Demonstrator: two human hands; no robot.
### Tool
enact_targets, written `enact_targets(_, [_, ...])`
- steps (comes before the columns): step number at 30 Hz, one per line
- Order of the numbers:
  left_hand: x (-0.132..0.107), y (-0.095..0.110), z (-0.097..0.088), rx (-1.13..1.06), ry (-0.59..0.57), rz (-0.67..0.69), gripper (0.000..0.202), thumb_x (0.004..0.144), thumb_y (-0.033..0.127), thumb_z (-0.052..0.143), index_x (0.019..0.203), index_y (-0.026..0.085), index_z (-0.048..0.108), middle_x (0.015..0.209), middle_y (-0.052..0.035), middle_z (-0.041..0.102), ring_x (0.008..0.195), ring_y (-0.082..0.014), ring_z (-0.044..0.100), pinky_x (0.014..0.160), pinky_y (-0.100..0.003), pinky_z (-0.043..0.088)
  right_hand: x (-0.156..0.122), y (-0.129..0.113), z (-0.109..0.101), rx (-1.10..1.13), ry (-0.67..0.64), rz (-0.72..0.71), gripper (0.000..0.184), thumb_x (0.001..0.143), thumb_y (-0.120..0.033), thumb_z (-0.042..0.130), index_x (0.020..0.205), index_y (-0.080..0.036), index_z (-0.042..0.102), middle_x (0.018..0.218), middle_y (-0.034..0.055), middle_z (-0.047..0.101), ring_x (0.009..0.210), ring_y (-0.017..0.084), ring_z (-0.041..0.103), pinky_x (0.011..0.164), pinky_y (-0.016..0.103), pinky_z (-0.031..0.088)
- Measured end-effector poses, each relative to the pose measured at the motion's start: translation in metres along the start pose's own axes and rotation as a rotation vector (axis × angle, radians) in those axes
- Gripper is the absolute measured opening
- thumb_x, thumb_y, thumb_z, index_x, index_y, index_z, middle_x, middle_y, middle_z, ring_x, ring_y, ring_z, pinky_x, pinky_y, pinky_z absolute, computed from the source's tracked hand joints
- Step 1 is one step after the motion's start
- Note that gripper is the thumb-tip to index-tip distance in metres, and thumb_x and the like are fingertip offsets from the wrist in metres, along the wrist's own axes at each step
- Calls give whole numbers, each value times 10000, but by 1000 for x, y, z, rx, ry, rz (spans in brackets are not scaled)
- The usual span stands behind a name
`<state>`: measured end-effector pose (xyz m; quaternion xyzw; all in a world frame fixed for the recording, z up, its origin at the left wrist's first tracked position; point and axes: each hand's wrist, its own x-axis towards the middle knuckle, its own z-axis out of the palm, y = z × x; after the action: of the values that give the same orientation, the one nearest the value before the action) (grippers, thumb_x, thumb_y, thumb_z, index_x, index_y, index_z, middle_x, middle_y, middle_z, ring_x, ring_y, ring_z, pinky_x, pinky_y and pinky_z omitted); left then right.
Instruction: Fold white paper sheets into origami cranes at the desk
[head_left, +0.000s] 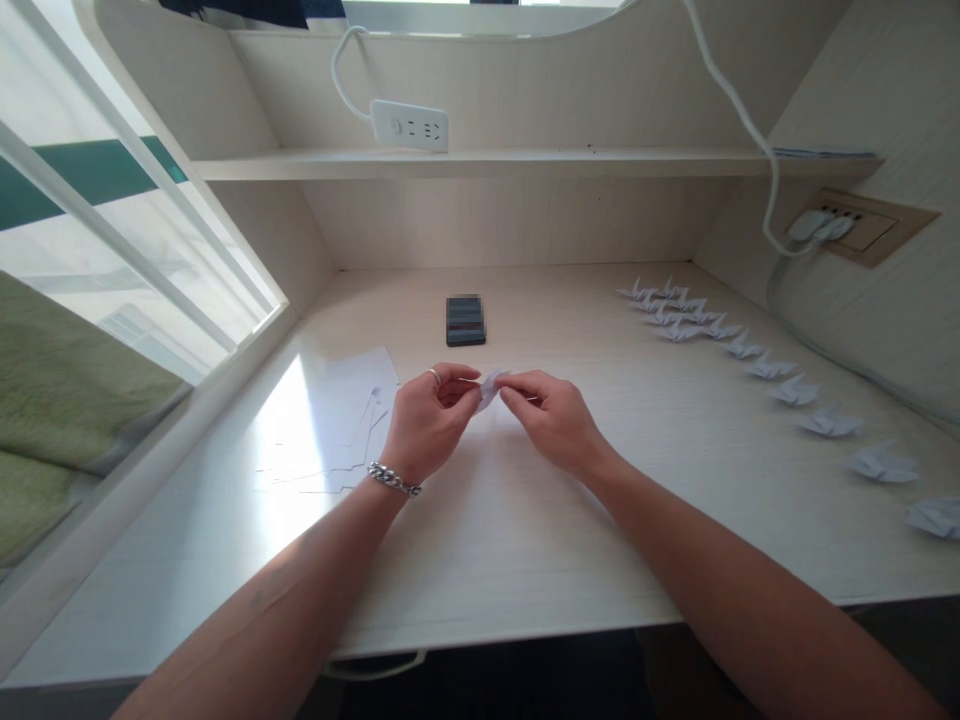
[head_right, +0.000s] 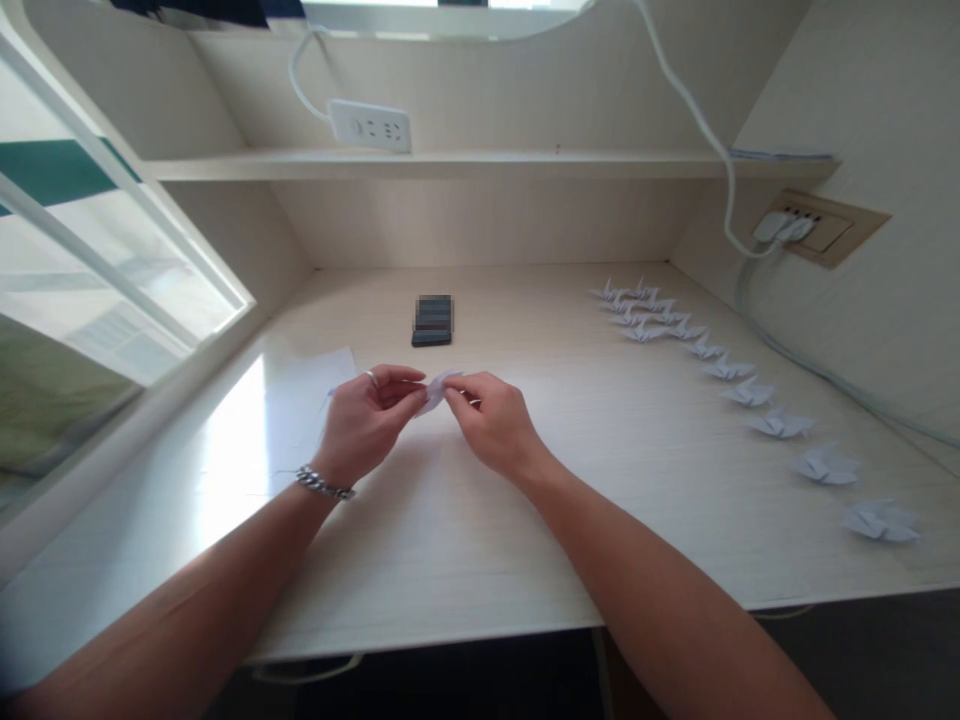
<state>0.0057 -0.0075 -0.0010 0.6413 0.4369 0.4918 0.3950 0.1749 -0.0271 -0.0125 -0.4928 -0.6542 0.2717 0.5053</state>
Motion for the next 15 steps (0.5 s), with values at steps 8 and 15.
enact_targets(8, [-4, 3, 3, 172, -153, 105, 243, 873, 328, 608, 1015, 160, 710, 927, -88, 756, 834, -193, 708, 775, -322, 570, 4, 6, 1, 363, -135, 208, 314, 800, -431, 680, 961, -174, 761, 901, 70, 743, 871, 217, 683, 816, 357, 542])
enact_targets(15, [1, 7, -7, 324, 37, 105, 256, 761, 334, 724, 951, 162, 732, 891, -74, 735, 739, -168, 653, 664, -288, 537, 6, 3, -1, 416, -70, 334, 232, 758, -352, 722, 866, -149, 752, 786, 52, 719, 693, 163, 683, 724, 334, 572])
